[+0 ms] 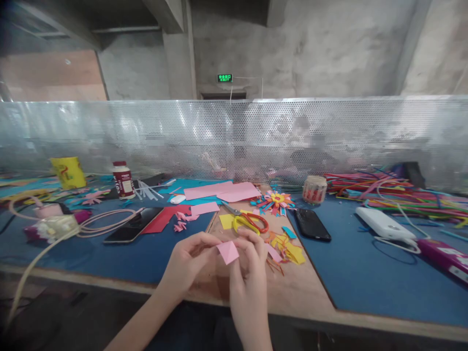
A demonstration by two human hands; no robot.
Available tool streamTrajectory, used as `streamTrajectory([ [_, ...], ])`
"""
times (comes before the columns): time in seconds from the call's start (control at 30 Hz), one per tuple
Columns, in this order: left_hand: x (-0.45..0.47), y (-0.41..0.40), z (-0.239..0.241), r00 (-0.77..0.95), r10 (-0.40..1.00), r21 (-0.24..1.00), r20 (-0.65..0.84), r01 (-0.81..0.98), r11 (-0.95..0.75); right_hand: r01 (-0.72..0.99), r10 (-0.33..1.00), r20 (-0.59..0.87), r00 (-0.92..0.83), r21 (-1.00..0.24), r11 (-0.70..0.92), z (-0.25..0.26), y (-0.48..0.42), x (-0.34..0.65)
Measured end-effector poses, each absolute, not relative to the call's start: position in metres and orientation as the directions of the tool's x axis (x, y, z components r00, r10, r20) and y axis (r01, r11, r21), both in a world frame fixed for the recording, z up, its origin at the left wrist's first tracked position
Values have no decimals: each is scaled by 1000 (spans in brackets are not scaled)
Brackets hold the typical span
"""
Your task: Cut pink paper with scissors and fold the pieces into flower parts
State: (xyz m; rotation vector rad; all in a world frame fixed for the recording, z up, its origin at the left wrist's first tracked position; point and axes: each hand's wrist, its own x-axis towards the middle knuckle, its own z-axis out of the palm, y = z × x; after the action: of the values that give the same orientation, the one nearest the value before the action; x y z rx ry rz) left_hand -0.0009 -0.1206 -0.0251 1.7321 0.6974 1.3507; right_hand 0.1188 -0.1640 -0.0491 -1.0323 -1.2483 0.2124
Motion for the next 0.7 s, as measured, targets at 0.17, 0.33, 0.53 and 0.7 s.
streamTrajectory([
  [0.17, -2, -118, -26, 244, 873, 906, 423, -97, -412, 384, 686, 647, 333, -757, 529, -50, -160, 116],
  [0.33, 0, -118, -26, 299, 864, 911, 405, -51, -410, 306, 739, 588, 328, -807, 506, -50, -159, 120],
  [0.53, -1, -118, -26, 303, 872, 919, 384, -36, -392, 98, 854, 452, 259, -892, 442, -46, -155, 122],
  [0.7, -3, -111, -29, 206, 905, 924, 372, 14, -383, 208, 797, 514, 317, -858, 470, -54, -145, 119],
])
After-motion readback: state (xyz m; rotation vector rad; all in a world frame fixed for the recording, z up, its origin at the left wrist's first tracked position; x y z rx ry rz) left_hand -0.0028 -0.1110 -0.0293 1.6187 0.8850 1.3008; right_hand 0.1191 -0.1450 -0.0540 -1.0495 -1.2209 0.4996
